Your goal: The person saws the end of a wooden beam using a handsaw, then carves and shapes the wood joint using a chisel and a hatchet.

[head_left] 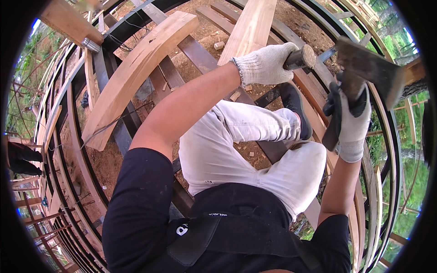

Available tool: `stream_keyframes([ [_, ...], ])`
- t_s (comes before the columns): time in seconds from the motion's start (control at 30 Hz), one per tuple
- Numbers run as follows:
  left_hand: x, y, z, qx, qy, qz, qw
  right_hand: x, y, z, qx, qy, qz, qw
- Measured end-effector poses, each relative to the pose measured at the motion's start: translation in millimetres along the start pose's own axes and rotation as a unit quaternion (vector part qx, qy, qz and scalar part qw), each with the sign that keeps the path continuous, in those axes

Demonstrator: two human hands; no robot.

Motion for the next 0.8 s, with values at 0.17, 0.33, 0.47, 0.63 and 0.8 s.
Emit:
stream_keyframes([
  [0.17,-7.8,0.4,-4.8,-0.016,0.047,0.026,0.998,-13.0,-3.1,-15.3,0.144,0.063,0.058,0.986],
  [0.33,-7.7,-3.9,2.3,-0.026,0.025,0.027,0.999,-4.2,9.2,-24.5,0.114,-0.084,0.045,0.989],
  [0.47,-9.0,-2.3,1.2,-0.005,0.061,0.033,0.998,-3.2,18.5,4.3,-0.069,0.002,-0.038,0.997],
  [0.63,-5.6,5.4,3.4,-0.001,0.032,0.011,0.999,-12.9,-6.8,2.4,0.165,0.026,0.031,0.985],
  [0.8,3.2,9.6,14.7,0.042,0.067,0.026,0.997,-31.4,-5.3,23.6,0.275,0.169,0.073,0.944],
])
Point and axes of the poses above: each hand's wrist, its own x-axis away from the middle knuckle, its own y-axis out of the back of the hand, z = x × y, the point moved 5 cm from there along -x, towards the middle knuckle, and after that the axes turned 1 degree about x, right-handed, at the moved point
